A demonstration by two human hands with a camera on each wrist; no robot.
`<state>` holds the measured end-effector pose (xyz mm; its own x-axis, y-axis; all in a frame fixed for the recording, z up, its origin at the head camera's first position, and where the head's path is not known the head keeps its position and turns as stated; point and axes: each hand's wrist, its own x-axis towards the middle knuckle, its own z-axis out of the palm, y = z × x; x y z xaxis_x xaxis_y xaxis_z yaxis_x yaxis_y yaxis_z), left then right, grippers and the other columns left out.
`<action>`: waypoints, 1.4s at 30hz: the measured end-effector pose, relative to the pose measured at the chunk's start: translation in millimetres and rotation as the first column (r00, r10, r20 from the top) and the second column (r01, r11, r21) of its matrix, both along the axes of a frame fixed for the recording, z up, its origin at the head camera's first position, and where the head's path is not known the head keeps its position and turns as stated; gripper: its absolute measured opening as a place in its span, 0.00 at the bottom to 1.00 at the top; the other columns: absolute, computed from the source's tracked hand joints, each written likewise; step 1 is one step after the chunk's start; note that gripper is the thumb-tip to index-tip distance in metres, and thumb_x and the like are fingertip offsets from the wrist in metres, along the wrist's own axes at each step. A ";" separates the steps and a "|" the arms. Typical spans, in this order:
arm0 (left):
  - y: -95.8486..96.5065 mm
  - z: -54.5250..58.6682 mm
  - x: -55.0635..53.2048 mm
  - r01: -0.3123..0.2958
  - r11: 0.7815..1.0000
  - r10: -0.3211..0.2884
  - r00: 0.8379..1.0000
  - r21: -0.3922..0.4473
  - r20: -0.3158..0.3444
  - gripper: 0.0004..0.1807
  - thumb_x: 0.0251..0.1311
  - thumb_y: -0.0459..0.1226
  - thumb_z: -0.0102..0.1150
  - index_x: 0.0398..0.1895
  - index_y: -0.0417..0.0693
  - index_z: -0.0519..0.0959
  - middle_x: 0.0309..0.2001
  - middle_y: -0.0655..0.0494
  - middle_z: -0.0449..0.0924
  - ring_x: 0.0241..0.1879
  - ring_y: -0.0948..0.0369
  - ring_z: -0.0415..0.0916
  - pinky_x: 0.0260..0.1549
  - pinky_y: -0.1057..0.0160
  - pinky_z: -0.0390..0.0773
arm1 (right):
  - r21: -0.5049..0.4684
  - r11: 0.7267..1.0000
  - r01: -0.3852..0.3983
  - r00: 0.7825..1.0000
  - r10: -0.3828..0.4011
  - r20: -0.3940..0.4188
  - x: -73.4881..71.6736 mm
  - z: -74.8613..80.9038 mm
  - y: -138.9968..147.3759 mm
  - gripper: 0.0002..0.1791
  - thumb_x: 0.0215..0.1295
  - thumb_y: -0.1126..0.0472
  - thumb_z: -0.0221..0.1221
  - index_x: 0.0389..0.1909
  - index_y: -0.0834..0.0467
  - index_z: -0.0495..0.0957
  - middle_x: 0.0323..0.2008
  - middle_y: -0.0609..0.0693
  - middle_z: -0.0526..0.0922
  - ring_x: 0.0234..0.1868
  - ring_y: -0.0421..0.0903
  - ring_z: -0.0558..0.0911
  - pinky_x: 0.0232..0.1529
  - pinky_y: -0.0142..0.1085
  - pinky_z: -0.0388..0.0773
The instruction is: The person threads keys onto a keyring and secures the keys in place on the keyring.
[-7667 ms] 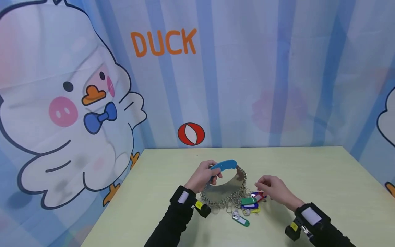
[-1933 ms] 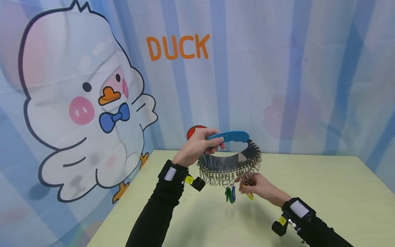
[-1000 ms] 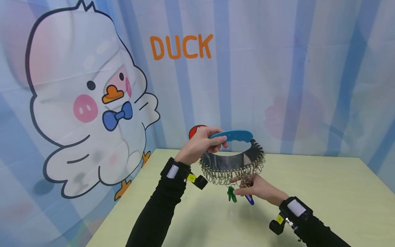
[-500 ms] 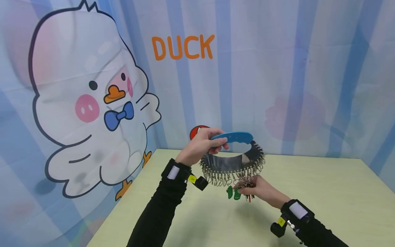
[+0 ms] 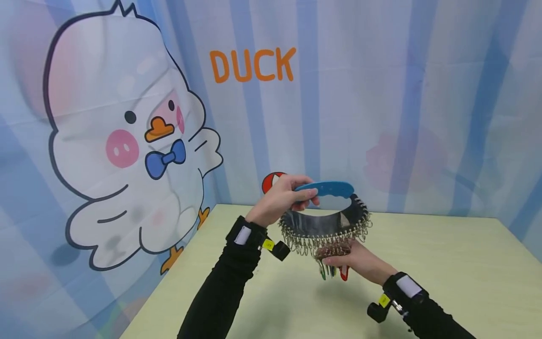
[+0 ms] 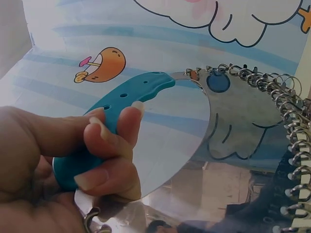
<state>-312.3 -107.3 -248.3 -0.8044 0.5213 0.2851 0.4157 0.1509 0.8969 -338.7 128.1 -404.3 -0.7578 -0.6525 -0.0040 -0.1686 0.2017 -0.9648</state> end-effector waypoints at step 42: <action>15.7 -59.1 20.9 0.083 0.994 -0.094 0.977 0.064 0.191 0.11 0.68 0.34 0.52 0.48 0.36 0.75 0.30 0.54 0.82 0.24 0.61 0.66 0.27 0.66 0.65 | 0.026 0.989 0.143 0.987 -0.141 -0.078 9.0 -12.3 83.1 0.25 0.67 0.67 0.49 0.65 0.68 0.66 0.55 0.57 0.80 0.50 0.40 0.82 0.59 0.48 0.74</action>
